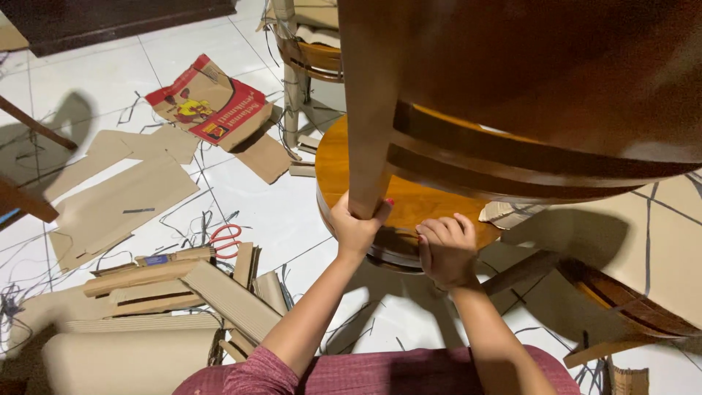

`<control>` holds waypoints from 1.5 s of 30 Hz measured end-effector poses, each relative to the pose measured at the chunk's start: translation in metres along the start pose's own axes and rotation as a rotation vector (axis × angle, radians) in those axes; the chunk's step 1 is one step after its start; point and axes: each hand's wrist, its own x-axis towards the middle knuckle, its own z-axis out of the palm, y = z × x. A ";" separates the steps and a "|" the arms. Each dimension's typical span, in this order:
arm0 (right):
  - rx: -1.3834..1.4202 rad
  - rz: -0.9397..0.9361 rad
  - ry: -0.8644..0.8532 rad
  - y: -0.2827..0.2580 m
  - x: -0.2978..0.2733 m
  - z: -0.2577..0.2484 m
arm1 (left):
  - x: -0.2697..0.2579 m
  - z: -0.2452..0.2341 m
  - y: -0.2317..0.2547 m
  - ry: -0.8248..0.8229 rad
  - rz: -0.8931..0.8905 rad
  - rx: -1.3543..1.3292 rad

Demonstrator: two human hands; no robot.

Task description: Wrapping a chair leg with protective cardboard and securing it with plastic ties

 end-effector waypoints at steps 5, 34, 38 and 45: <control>0.051 -0.032 0.048 0.005 -0.005 -0.002 | -0.014 -0.003 0.015 -0.011 0.004 -0.030; 0.154 0.241 0.083 0.051 -0.028 -0.023 | -0.084 0.058 0.027 -0.023 -0.072 -0.016; 0.155 0.441 -0.061 0.051 -0.026 -0.029 | -0.090 0.068 0.040 -0.040 -0.048 0.030; 0.203 0.873 -0.467 0.035 -0.011 -0.065 | -0.084 0.080 0.031 -0.185 -0.008 0.037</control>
